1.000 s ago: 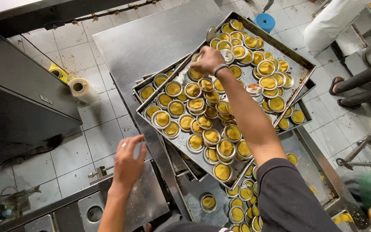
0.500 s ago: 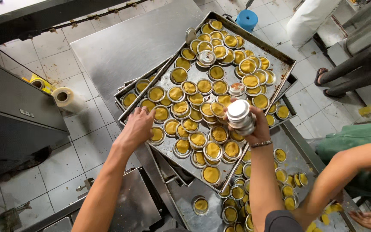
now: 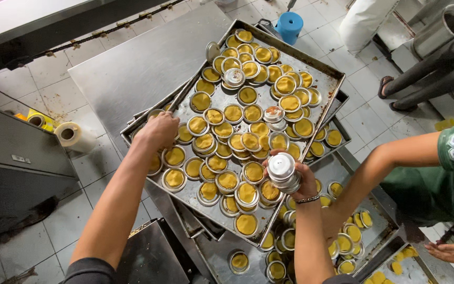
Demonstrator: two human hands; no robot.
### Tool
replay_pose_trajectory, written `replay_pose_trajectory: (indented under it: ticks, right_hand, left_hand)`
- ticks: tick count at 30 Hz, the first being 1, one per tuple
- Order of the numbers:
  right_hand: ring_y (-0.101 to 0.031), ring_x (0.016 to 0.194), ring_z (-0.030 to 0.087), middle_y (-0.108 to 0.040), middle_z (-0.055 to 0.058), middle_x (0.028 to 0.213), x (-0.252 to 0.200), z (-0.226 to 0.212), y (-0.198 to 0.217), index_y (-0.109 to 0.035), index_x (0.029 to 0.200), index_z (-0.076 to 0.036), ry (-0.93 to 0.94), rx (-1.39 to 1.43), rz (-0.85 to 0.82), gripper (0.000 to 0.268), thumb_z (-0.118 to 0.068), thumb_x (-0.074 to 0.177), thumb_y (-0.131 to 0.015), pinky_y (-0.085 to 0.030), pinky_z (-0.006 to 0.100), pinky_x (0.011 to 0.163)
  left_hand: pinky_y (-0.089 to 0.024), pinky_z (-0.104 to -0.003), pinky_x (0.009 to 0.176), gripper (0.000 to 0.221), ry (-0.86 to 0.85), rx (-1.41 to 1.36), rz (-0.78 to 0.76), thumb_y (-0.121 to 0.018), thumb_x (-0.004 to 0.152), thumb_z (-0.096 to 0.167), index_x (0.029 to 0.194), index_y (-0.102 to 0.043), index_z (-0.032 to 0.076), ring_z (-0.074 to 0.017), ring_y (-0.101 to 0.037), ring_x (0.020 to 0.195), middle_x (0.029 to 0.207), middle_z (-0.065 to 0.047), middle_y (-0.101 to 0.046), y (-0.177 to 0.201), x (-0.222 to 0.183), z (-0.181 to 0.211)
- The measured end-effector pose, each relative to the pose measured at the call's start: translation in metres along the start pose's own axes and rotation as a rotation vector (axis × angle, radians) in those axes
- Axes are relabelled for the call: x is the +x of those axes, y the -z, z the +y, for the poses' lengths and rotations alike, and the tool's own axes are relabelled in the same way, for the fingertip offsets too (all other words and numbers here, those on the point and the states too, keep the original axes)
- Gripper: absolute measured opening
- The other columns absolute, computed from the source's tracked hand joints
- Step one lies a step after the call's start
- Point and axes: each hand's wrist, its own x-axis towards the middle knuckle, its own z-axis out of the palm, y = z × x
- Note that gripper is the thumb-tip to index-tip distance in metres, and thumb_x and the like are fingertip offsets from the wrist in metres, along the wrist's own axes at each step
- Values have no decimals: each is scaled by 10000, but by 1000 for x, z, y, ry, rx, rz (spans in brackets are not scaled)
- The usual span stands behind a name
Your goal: The person picks up metal tins from a stack and places them into the indentations of a moving conveyor belt, then moves to a large tray and picks up small yellow pies by hand to place them into the tins on the tray.
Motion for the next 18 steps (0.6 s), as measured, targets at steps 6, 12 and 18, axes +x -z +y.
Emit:
replay_pose_trajectory:
  ticks: [6,12,18]
  right_hand:
    - [-648,1029,500,-533,386,1155,1,7,1,-371,1428,58,40,110,-103,828,-465,851,-654,-637,490,661]
    - [-618,996,487,-497,379,1143,-2,13,22,-370,1425,35,113,160,-100,862,-547,846,-633,-608,465,602]
    - [-607,1004,472,-521,378,1162,4,7,13,-378,1427,20,110,156,-103,850,-548,849,-633,-586,466,613]
  left_hand:
    - [-504,-431,887,630,36,273,-72,-877,568,358,1173,-755,230,-317,-554,1215,1278,-127,-663,-27,10,-8]
    - [-536,-597,924,643,-33,-365,46,-877,749,333,1201,-638,-57,-556,-575,1167,1226,-387,-534,101,-29,78]
    - [-561,-546,878,657,-92,-180,298,-878,754,383,1213,-611,-5,-442,-562,1160,1259,-275,-520,31,58,121]
